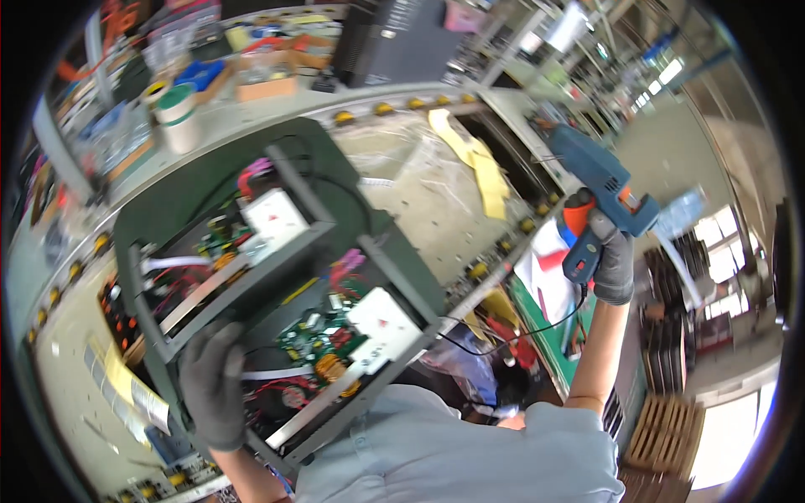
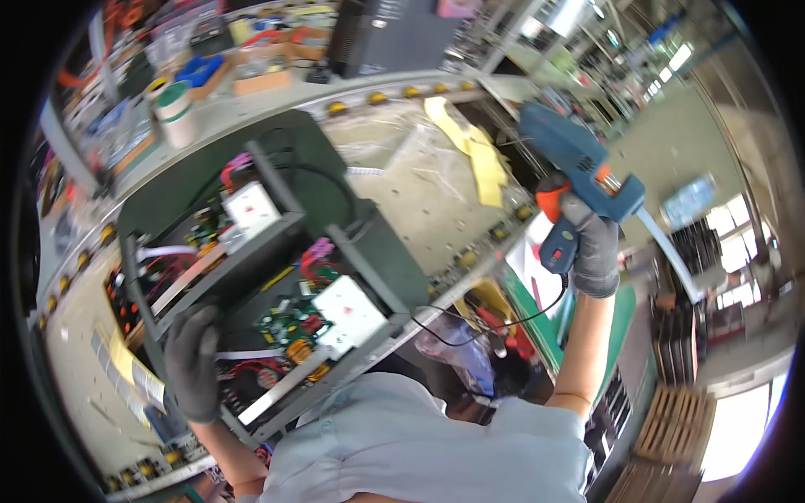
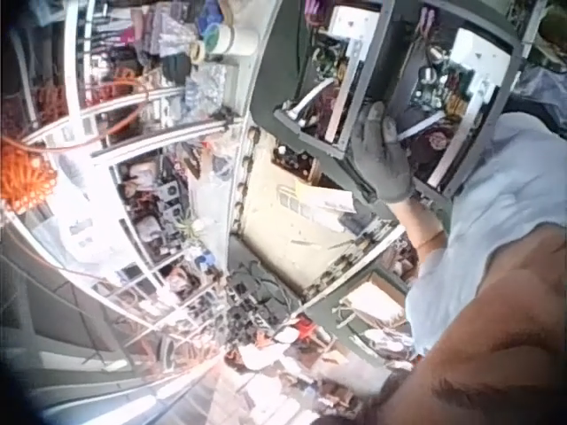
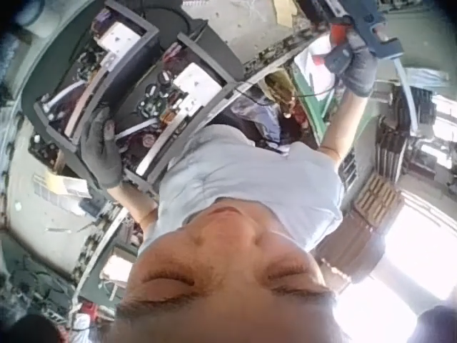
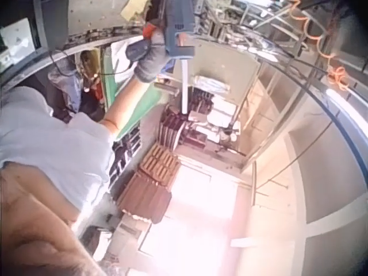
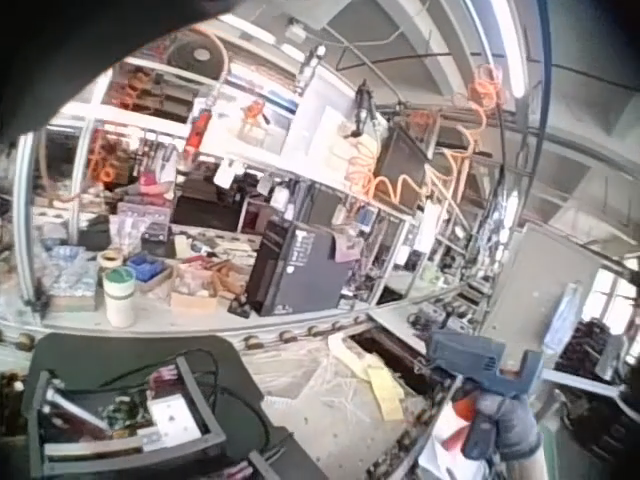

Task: Assembling electronic components into chassis, connecting wires, cleaning with air, applying glue, and using an electric screwdriver.

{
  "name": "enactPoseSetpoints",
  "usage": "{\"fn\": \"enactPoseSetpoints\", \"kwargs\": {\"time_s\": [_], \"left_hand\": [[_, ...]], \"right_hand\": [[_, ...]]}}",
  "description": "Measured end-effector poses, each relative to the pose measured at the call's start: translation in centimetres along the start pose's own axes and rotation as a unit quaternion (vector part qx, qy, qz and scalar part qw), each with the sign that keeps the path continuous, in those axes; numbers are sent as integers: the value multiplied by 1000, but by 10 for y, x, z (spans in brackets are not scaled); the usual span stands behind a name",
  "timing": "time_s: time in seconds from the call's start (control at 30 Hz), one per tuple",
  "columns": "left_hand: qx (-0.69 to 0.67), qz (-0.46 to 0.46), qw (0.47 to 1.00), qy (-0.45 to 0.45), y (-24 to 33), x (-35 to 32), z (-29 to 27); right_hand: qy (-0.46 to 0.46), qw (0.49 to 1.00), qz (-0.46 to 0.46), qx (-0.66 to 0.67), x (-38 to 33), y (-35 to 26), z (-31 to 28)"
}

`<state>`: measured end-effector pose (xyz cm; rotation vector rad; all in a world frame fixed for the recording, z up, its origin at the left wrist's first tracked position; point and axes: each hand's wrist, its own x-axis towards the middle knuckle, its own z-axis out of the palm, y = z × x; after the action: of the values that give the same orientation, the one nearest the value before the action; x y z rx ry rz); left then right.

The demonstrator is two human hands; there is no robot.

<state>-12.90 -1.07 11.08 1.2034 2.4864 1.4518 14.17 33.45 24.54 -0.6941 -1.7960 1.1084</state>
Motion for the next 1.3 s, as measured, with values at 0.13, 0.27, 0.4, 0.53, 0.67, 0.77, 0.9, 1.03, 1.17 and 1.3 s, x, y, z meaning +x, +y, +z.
{"fn": "enactPoseSetpoints", "kwargs": {"time_s": [0.13, 0.27, 0.4, 0.53, 0.67, 0.77, 0.9, 1.03, 1.17, 1.3], "left_hand": [[5, -1, 1000, -23, 14, 4, 6], [32, 3, 999, -24, 14, 5, 10], [54, 12, 998, -12, 15, 2, 3], [46, 6, 999, -6, 19, 7, 4], [-39, -27, 998, 33, 6, -2, 2], [-100, -28, 987, 125, -2, -13, 0], [-66, -60, 955, 283, -16, -32, -10], [-77, -188, 923, 327, -49, -57, -9], [319, -163, 928, 103, -89, -80, -9], [420, -162, 893, -1, -128, -59, -18]], "right_hand": [[264, 963, -1, -58, -37, 48, -107], [381, 921, 63, -57, -56, 151, -197], [382, 915, 103, -77, -55, 285, -250], [438, 819, 211, -306, -61, 344, -299], [327, 804, 328, -372, -57, 321, -275], [307, 822, 273, -394, -62, 322, -273], [290, 903, 98, -303, -105, 299, -243], [413, 869, 55, -269, -146, 234, -185], [397, 879, -126, -233, -106, 141, -76], [275, 906, -272, -172, -44, 126, -19]]}}
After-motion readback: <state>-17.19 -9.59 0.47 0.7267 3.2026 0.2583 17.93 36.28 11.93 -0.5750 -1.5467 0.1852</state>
